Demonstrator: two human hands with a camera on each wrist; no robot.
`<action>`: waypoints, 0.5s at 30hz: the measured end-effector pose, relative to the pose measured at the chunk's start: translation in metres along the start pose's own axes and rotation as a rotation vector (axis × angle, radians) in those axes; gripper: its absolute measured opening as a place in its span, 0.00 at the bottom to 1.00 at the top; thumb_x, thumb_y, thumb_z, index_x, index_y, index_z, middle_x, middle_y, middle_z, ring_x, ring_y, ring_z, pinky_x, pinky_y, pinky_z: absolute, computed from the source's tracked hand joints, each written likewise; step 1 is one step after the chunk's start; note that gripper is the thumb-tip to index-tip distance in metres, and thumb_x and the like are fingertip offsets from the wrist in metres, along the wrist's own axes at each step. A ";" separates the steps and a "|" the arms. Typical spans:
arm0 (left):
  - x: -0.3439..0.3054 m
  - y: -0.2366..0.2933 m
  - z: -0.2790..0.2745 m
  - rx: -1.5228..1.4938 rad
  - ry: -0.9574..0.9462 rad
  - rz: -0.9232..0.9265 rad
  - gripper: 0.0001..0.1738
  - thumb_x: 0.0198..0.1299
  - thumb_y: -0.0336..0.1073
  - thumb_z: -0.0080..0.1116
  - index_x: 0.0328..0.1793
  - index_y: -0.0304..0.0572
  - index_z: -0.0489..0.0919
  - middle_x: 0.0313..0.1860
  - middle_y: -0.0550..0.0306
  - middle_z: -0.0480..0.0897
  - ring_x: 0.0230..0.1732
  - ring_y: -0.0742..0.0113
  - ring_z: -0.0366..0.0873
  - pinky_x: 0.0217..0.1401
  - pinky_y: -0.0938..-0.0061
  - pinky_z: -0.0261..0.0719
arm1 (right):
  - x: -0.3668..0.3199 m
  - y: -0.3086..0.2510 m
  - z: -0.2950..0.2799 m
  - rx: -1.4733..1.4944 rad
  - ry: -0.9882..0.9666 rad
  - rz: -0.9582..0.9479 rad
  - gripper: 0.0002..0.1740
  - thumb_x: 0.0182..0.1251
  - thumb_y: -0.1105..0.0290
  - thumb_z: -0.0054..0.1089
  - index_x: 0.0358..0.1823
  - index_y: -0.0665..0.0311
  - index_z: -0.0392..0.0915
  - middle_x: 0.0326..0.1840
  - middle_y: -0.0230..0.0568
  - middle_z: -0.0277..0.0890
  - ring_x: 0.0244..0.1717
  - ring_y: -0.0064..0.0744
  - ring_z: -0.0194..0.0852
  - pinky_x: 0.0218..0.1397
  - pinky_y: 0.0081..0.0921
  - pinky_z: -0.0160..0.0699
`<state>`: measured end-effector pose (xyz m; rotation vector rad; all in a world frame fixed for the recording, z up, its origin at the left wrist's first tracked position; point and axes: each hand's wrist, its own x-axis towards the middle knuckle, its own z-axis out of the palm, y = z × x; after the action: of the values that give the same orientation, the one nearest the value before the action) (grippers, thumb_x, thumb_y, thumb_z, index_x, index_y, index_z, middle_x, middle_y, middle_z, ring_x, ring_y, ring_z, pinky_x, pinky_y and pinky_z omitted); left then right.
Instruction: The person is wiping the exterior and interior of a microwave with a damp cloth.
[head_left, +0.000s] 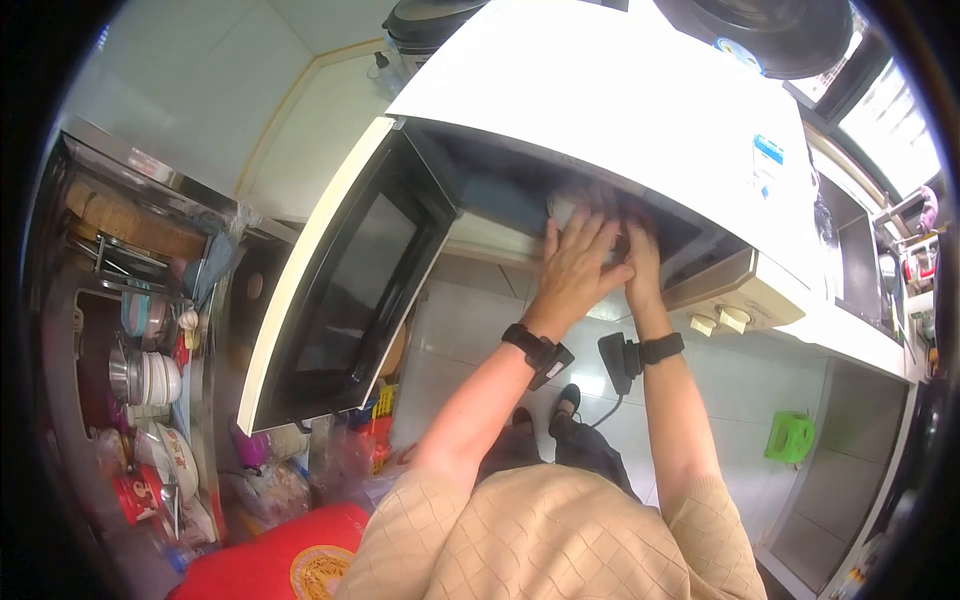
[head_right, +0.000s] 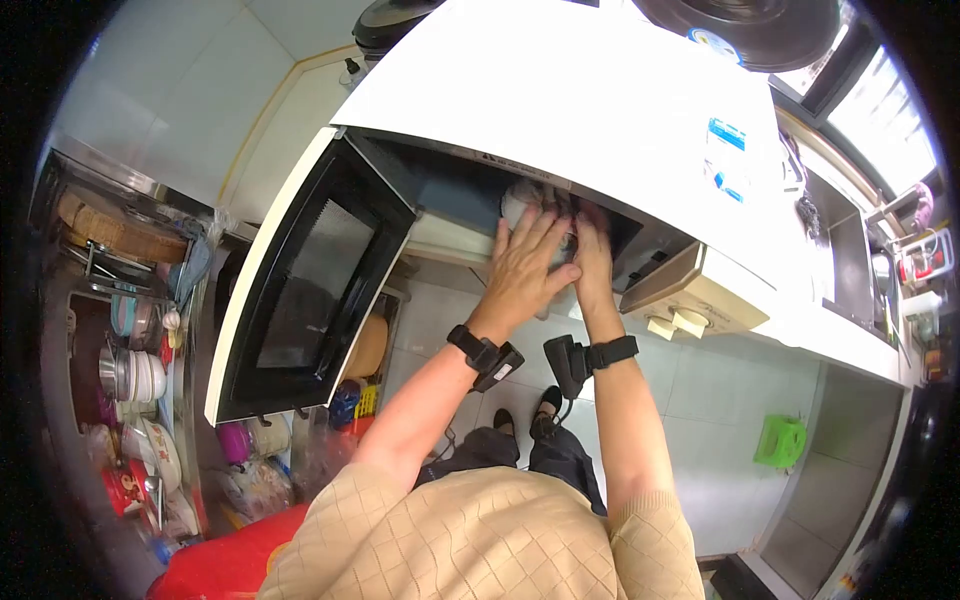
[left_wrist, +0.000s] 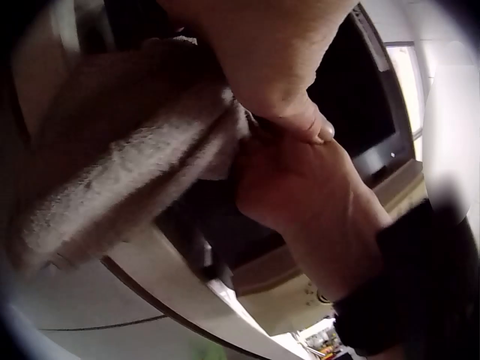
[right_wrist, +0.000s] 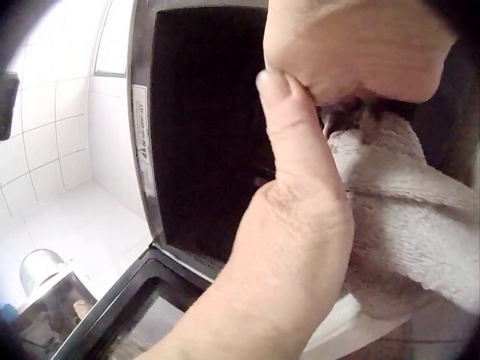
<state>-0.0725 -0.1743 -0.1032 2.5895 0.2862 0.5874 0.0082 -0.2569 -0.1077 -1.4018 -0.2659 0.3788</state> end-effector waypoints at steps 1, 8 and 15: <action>-0.001 -0.012 0.000 0.122 -0.004 -0.063 0.32 0.55 0.54 0.52 0.63 0.44 0.68 0.63 0.47 0.68 0.68 0.51 0.57 0.70 0.46 0.45 | -0.003 -0.001 0.000 -0.152 0.001 -0.045 0.26 0.68 0.59 0.39 0.60 0.71 0.63 0.61 0.52 0.63 0.61 0.39 0.60 0.65 0.29 0.55; 0.027 -0.093 -0.025 0.348 0.284 -0.227 0.18 0.46 0.43 0.59 0.43 0.44 0.78 0.44 0.53 0.77 0.51 0.54 0.71 0.61 0.47 0.61 | -0.002 -0.003 -0.004 -0.420 -0.088 -0.061 0.26 0.70 0.57 0.39 0.60 0.70 0.65 0.59 0.53 0.67 0.61 0.41 0.63 0.65 0.30 0.56; 0.033 -0.062 -0.017 0.338 0.106 -0.202 0.12 0.44 0.39 0.56 0.36 0.47 0.79 0.37 0.55 0.80 0.47 0.56 0.71 0.45 0.57 0.68 | 0.002 0.012 -0.004 -0.429 -0.049 -0.122 0.29 0.69 0.54 0.40 0.63 0.70 0.61 0.62 0.55 0.63 0.62 0.43 0.62 0.65 0.31 0.57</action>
<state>-0.0569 -0.1038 -0.1078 2.8039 0.7298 0.6501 0.0108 -0.2582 -0.1199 -1.7874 -0.4921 0.2632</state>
